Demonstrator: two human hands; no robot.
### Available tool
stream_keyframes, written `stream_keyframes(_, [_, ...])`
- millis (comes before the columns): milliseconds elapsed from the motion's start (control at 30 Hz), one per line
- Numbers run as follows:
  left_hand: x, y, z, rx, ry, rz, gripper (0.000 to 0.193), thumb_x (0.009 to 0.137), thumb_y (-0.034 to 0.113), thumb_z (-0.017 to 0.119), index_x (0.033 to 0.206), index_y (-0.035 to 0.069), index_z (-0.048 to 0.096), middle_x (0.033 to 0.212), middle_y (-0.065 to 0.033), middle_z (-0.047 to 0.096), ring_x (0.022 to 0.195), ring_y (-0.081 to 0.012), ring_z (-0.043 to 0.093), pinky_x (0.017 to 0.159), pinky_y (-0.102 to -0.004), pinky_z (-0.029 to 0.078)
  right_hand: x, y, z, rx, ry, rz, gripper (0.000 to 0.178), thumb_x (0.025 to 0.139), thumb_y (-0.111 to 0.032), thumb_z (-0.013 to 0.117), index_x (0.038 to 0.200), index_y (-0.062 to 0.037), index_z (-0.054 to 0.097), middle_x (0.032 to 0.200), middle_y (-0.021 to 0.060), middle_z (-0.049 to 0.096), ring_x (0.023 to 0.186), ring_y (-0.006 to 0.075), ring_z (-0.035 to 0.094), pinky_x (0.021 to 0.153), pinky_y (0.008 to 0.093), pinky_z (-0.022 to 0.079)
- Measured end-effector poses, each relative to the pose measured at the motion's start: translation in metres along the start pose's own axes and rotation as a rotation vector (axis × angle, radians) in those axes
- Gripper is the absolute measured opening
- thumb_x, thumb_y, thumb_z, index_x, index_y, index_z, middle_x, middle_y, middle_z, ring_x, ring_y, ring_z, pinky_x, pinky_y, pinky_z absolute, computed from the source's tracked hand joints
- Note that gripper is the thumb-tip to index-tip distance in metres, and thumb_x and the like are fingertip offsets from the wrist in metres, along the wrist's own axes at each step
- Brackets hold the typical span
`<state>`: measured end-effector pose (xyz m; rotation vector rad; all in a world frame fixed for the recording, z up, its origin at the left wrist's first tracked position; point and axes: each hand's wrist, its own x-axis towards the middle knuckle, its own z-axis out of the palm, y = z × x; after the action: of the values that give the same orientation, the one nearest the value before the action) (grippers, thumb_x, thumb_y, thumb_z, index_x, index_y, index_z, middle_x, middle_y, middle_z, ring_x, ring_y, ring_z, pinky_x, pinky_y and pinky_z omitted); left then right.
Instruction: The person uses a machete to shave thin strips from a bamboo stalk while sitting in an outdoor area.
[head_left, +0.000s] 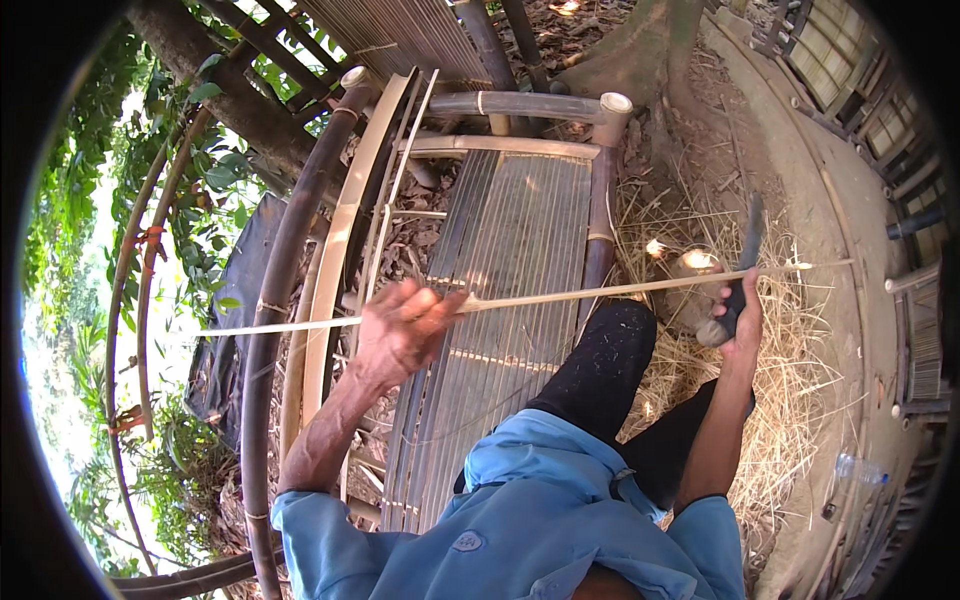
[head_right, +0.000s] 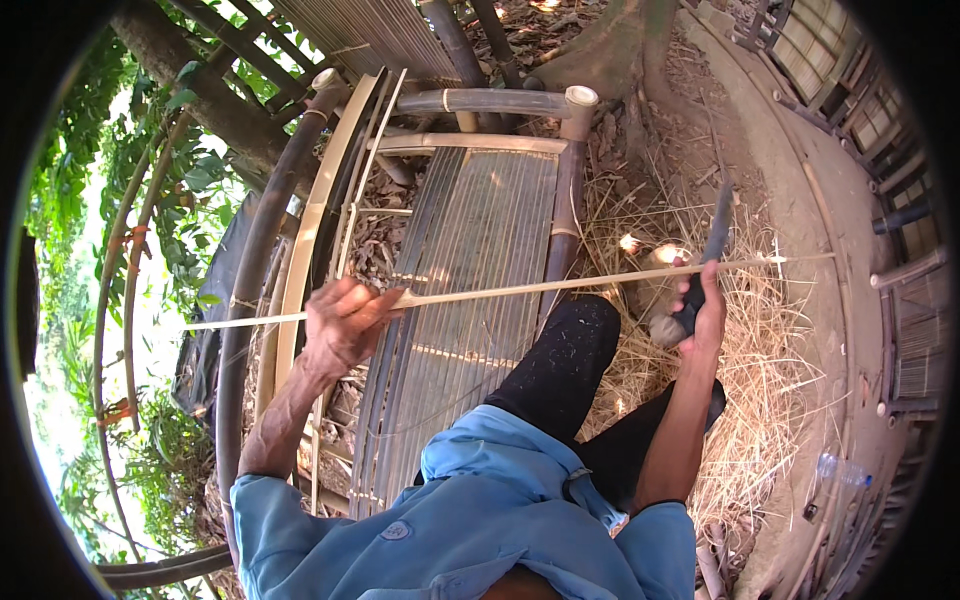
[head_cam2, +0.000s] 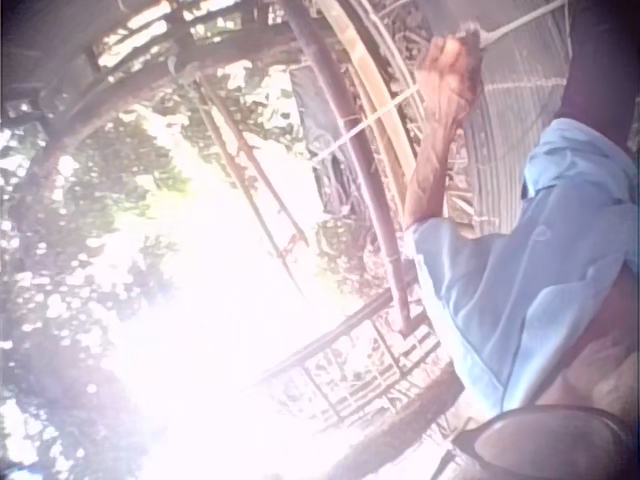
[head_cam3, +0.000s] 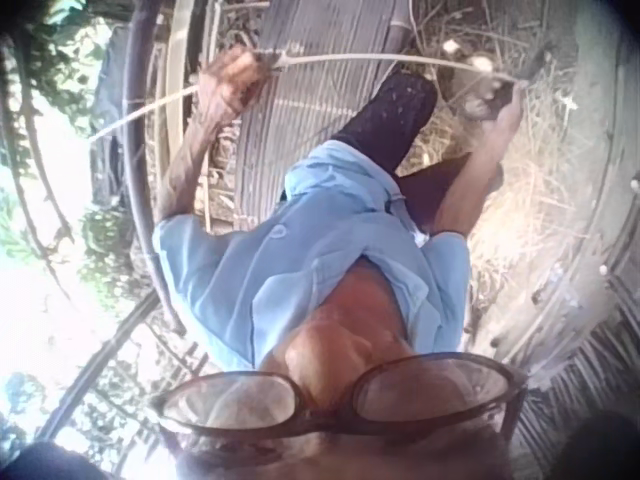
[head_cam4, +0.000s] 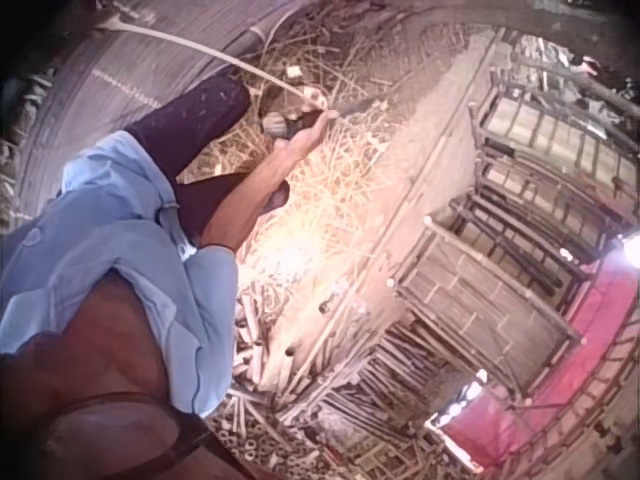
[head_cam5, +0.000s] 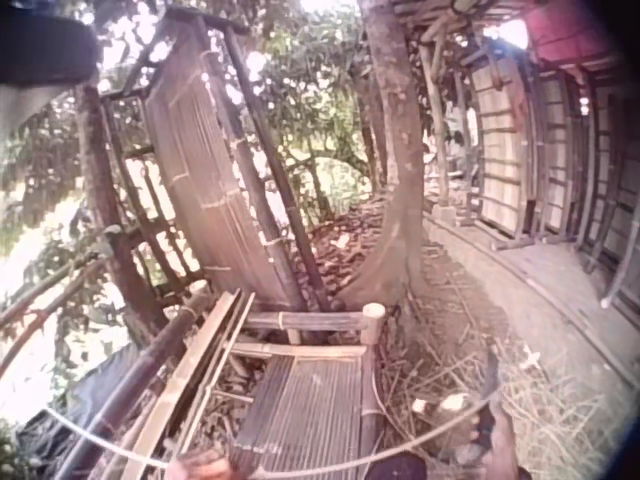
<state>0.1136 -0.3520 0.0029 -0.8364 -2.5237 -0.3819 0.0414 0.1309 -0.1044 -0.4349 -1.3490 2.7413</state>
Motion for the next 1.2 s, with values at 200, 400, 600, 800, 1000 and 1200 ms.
stream_keyframes(200, [-0.025,-0.016,0.016,0.116,0.164,-0.128,0.031,0.072,0.003,0.076,0.102,0.009,0.078,0.087,-0.0041,0.065,0.095,-0.0276,0.056,0.086,-0.0412,0.043,-0.005,0.020,0.015,0.003,-0.005,0.105,0.019,0.099,-0.027,0.065,0.108,-0.0106,0.062,0.094,0.0007,0.062,0.069,0.0041,0.052,0.053,0.0200,0.041])
stream_keyframes(400, [-0.066,-0.042,-0.005,0.205,0.269,-0.063,0.032,0.075,-0.001,0.076,0.107,0.004,0.078,0.085,-0.0066,0.064,0.092,-0.0279,0.056,0.086,-0.0423,0.044,-0.001,0.043,0.063,-0.095,0.271,-0.033,0.031,0.089,-0.029,0.078,0.101,-0.0059,0.061,0.083,0.0035,0.062,0.062,0.0126,0.063,0.045,0.0279,0.052])
stream_keyframes(600, [-0.038,-0.049,-0.008,0.751,0.831,-0.322,0.048,0.080,0.030,0.085,0.117,0.004,0.068,0.117,-0.0122,0.062,0.103,-0.0257,0.058,0.088,-0.0413,0.050,-0.008,0.051,0.069,0.143,0.211,0.007,0.016,0.091,-0.013,0.072,0.100,-0.0030,0.064,0.074,0.0054,0.063,0.060,0.0155,0.061,0.054,0.0279,0.054])
stream_keyframes(800, [0.036,0.028,0.119,-1.159,1.027,-0.645,0.049,0.105,0.044,0.045,0.116,-0.001,0.061,0.097,-0.0188,0.067,0.099,-0.0318,0.068,0.083,-0.0515,0.057,-0.039,0.068,0.106,0.133,0.240,0.046,0.016,0.090,-0.015,0.074,0.092,-0.0046,0.063,0.068,0.0038,0.060,0.054,0.0137,0.057,0.048,0.0290,0.051])
stream_keyframes(1000, [0.135,0.014,0.057,-1.309,1.197,-0.324,0.062,0.109,0.046,0.019,0.065,0.013,0.046,0.049,-0.0021,0.039,0.041,-0.0159,0.043,0.040,-0.0294,0.041,-0.068,0.075,0.057,0.335,0.126,0.271,0.024,0.096,-0.028,0.071,0.104,-0.0116,0.056,0.086,0.0015,0.058,0.061,0.0066,0.052,0.052,0.0243,0.046])
stream_keyframes(1200, [0.174,-0.020,-0.047,-1.364,1.312,-0.146,0.042,0.096,0.050,0.043,0.074,0.015,0.040,0.051,0.0027,0.025,0.042,-0.0113,0.024,0.043,-0.0299,0.025,-0.141,0.108,-0.062,-0.075,0.636,0.094,0.023,0.095,-0.016,0.070,0.105,-0.0073,0.051,0.075,0.0038,0.056,0.056,0.0132,0.056,0.050,0.0290,0.049])
